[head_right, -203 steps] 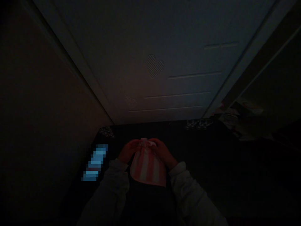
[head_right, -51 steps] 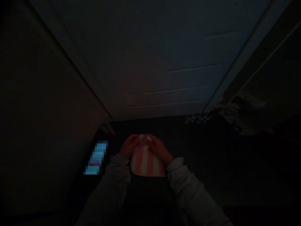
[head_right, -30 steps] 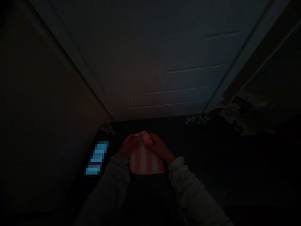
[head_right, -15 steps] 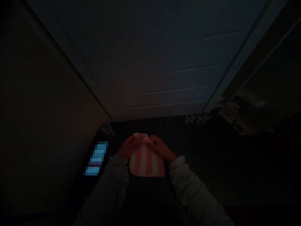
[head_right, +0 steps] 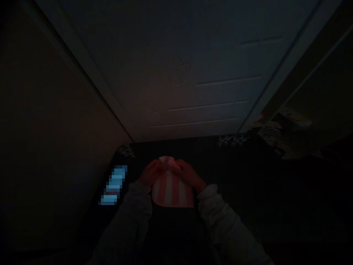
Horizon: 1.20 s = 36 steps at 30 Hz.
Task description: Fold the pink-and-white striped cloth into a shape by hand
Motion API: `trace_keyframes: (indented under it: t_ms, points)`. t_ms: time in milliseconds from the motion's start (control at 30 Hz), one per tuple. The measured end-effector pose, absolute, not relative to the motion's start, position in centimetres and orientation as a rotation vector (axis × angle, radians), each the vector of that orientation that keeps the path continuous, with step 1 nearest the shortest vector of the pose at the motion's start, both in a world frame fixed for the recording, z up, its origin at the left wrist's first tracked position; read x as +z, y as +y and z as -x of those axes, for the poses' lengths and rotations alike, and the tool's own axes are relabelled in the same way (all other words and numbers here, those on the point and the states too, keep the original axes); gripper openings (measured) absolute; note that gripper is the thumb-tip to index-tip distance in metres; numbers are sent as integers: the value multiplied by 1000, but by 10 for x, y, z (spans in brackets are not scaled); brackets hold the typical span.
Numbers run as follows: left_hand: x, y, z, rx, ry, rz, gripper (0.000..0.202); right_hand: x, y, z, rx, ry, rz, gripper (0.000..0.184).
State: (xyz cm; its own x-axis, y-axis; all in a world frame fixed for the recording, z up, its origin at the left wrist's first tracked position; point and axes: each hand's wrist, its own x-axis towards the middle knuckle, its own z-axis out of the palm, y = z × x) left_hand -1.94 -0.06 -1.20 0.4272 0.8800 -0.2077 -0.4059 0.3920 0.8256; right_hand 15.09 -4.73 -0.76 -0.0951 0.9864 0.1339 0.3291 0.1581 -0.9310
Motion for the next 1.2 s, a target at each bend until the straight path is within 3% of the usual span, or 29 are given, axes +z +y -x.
trace_keyframes:
  t_ms: [300,1200]
  points:
    - [-8,-3,18,873,753,-814,34,-4,-48,-150,1054,-1528,1359,22]
    - [-11,0,16,886,743,-764,28,-6,-48,-149,1001,-1518,1373,23]
